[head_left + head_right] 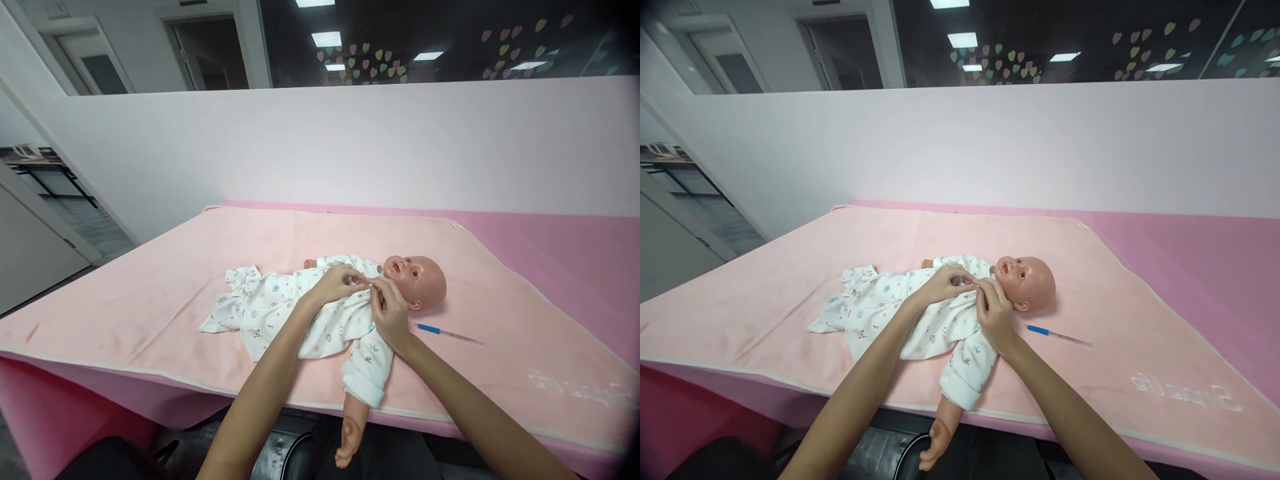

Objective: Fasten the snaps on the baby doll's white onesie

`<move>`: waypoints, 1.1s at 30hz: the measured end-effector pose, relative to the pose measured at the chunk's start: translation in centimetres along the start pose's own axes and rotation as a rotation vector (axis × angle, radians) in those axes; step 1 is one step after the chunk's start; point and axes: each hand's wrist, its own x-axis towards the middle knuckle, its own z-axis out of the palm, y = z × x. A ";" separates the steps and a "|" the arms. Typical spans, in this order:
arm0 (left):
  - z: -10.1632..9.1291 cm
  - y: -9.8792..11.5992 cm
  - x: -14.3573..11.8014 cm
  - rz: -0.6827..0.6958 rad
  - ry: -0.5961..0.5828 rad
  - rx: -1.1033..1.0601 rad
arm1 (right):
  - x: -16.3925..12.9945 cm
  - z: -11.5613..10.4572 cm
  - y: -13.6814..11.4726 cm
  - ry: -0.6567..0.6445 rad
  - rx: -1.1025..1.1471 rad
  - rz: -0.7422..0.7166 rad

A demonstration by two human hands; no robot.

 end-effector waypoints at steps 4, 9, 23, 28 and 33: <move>-0.1 0.4 -0.3 0.018 -0.047 0.028 | 0.0 0.0 0.1 -0.007 -0.018 -0.004; -0.2 1.0 -0.5 -0.019 -0.091 -0.084 | 0.0 0.1 0.2 -0.017 -0.024 -0.003; -1.4 -1.1 0.4 -0.588 0.117 -1.384 | -0.1 -0.3 0.0 -0.059 0.005 0.015; -1.2 -2.3 0.3 -0.476 0.311 -1.315 | 2.1 -3.1 -0.5 0.240 -0.011 0.008; -1.5 -2.5 0.1 -0.446 0.318 -1.262 | 1.6 -8.9 -0.2 0.464 0.003 0.396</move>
